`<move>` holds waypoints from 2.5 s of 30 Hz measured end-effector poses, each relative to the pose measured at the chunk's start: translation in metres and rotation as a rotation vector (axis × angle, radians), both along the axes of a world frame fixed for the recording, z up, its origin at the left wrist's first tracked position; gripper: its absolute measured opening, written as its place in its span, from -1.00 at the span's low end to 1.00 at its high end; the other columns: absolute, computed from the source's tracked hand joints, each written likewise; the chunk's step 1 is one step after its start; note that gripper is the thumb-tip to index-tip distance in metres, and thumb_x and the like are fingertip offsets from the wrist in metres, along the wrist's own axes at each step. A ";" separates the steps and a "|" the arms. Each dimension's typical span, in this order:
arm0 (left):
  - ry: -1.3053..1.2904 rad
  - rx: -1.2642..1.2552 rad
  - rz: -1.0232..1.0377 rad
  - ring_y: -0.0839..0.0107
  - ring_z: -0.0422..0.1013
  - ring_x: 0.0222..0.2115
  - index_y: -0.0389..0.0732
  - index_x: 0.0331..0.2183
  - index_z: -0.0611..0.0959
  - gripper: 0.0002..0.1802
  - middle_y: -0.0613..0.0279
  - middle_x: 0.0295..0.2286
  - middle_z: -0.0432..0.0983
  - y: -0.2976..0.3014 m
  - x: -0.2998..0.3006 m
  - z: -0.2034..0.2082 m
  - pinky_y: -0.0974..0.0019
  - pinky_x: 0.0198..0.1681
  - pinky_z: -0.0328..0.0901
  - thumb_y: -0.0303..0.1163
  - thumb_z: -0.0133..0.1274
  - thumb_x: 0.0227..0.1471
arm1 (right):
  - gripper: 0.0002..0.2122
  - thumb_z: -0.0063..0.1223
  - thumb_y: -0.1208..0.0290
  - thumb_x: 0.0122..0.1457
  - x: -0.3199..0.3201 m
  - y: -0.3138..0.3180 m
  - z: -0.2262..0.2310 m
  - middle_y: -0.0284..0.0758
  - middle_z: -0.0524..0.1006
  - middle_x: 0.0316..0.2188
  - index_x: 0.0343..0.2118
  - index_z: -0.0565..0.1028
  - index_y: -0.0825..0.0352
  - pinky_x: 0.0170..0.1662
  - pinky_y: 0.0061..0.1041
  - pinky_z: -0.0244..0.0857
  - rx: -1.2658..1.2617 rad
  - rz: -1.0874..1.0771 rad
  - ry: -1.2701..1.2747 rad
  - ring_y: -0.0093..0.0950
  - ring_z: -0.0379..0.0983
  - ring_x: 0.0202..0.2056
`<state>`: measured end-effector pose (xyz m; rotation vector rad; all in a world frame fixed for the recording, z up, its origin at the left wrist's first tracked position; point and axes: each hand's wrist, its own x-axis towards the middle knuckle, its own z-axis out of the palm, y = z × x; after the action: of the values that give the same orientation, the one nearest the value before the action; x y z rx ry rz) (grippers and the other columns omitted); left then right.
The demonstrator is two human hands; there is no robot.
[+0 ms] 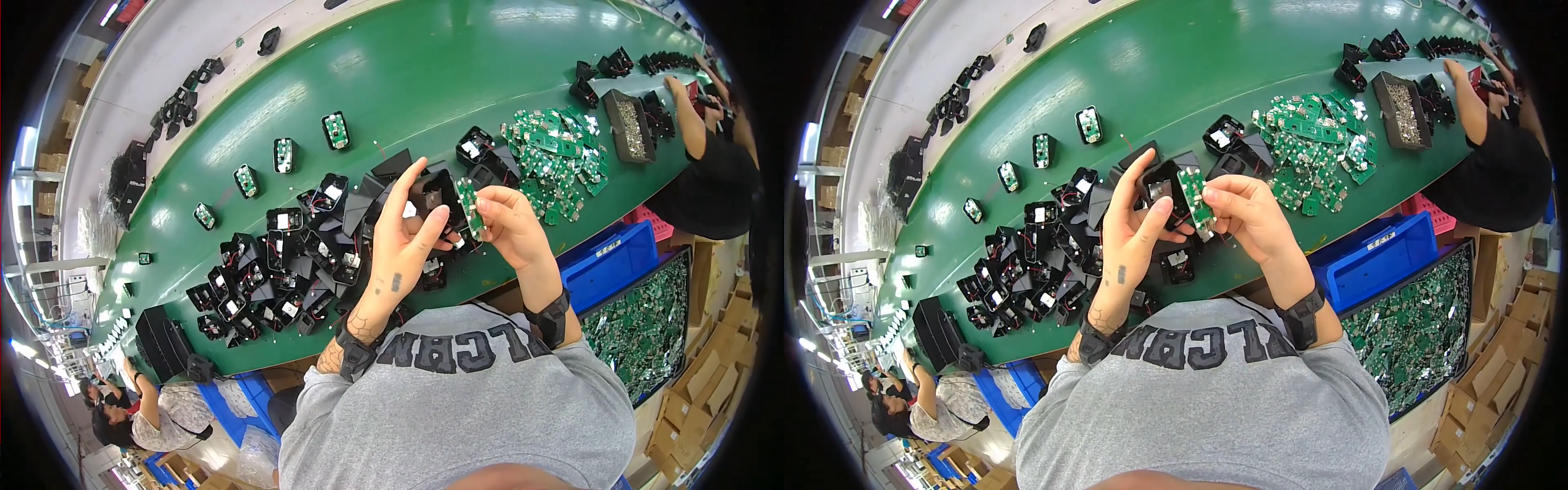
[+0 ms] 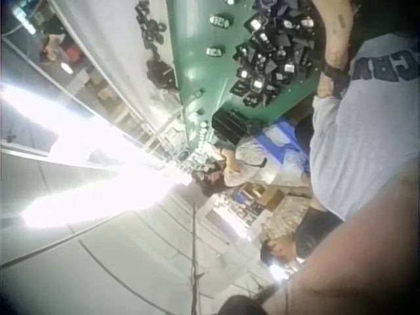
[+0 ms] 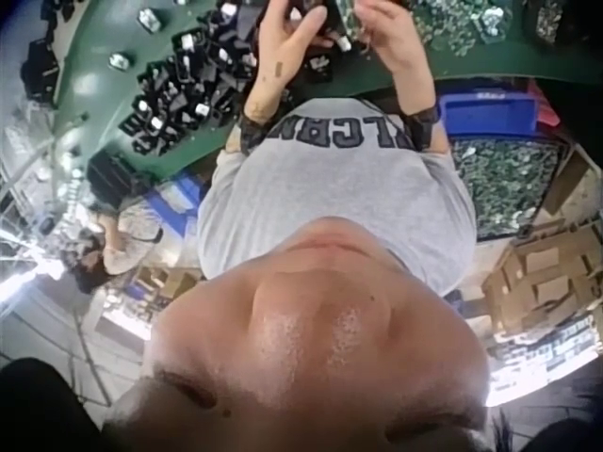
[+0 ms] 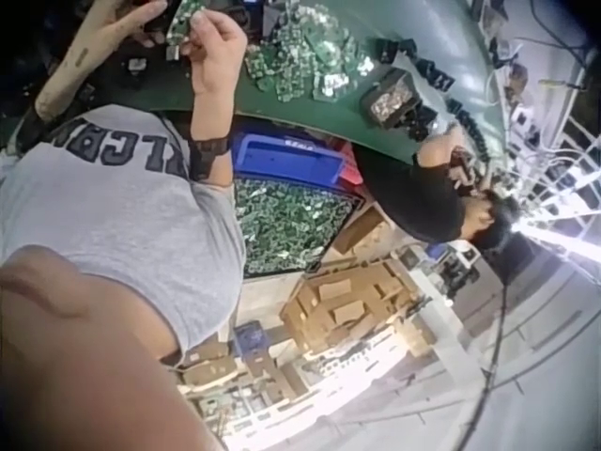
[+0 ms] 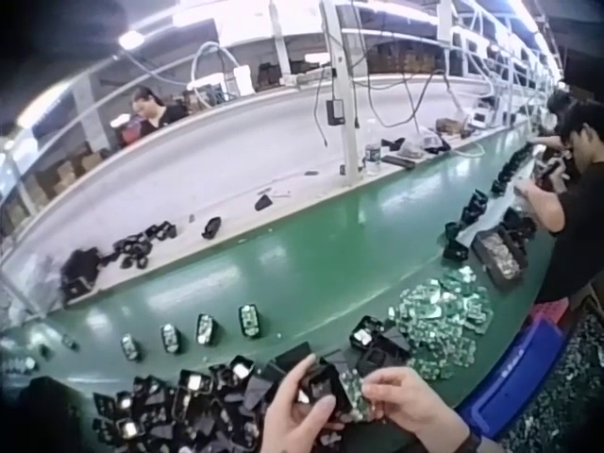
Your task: The person assembles electronic devices by hand, picking up a plastic housing and a circuit board, fitting the board into the housing, and pressing them together. The person then sets the assembled unit back onto the green assembly line and repeats the process.
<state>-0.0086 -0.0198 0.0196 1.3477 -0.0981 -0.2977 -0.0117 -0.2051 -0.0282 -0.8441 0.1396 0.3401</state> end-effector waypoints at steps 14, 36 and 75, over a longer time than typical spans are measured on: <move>0.011 -0.081 0.060 0.42 0.49 -0.31 -0.17 0.21 0.13 -0.38 0.10 -0.15 0.37 0.003 -0.002 -0.004 0.36 -0.32 0.51 -0.45 -0.06 0.17 | -0.87 0.21 0.53 0.03 -0.009 0.009 0.010 -0.35 0.59 -0.49 -0.34 0.59 0.43 -0.51 -0.71 0.27 -0.373 0.021 -0.158 -0.69 0.42 -0.56; 0.033 -0.095 0.039 0.38 0.43 -0.19 -0.20 0.21 0.12 -0.41 0.13 -0.09 0.23 -0.003 -0.002 -0.008 0.30 -0.24 0.51 -0.38 -0.12 0.20 | -0.76 0.19 0.61 0.02 -0.010 0.008 0.024 -0.34 0.57 -0.42 -0.21 0.50 0.46 -0.47 -0.78 0.27 -0.362 -0.085 -0.259 -0.68 0.48 -0.44; 0.022 -0.226 0.281 0.49 0.43 -0.29 -0.18 -0.13 0.30 -0.49 0.19 -0.30 0.47 -0.022 -0.003 -0.013 0.43 -0.22 0.37 -0.67 0.17 -0.10 | -0.84 0.29 0.57 -0.15 -0.006 0.014 0.011 -0.38 0.53 -0.40 -0.48 0.53 0.30 -0.13 -0.40 0.28 -1.146 -0.566 -1.055 -0.35 0.43 -0.21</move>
<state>-0.0120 -0.0413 0.0069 1.1165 0.0745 -0.0615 -0.0177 -0.1911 -0.0176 -1.9398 -0.4625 -0.8333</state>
